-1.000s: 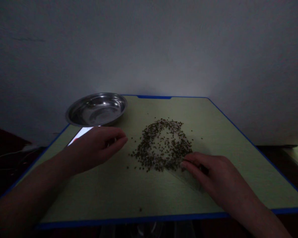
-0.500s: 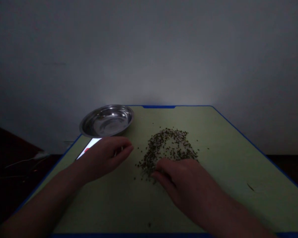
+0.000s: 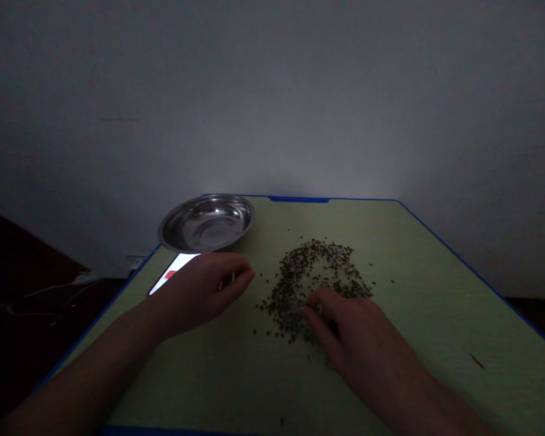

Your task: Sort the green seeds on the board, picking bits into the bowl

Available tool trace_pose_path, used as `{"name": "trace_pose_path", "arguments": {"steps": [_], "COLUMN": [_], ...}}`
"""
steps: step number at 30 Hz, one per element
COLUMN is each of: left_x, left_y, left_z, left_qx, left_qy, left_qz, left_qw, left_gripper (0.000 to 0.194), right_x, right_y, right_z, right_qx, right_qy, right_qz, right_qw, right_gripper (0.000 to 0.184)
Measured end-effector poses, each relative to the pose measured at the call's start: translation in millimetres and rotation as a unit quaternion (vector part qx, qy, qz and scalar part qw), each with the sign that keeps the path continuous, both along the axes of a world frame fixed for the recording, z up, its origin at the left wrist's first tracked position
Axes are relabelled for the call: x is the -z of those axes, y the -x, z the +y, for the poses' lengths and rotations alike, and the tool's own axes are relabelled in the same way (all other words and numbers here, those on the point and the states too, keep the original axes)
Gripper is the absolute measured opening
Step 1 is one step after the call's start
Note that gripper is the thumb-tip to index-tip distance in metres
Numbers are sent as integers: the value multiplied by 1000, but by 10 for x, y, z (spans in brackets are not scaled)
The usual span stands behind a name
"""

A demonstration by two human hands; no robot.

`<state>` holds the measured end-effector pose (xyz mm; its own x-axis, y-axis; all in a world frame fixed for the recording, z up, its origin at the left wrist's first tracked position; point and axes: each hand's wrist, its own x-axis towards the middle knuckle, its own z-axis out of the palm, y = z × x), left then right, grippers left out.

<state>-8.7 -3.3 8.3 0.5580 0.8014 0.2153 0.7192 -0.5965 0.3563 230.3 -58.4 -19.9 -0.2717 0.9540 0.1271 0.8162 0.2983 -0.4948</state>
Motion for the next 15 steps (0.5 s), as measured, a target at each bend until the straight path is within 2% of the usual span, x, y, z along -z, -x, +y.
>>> {"name": "trace_pose_path", "arguments": {"steps": [7, 15], "left_x": [-3, -1], "left_y": [6, 9], "left_z": [-5, -1], "left_qx": [-2, 3], "left_qy": [-2, -1], "left_qz": [0, 0], "left_qw": [1000, 1000], "left_gripper": [26, 26], "right_x": [37, 4], "right_y": [19, -245], "right_z": [68, 341], "right_qx": [7, 6], "right_qy": [-10, -84], "right_qz": [-36, -155], "right_qw": [999, 984], "right_gripper": [27, 27]}}
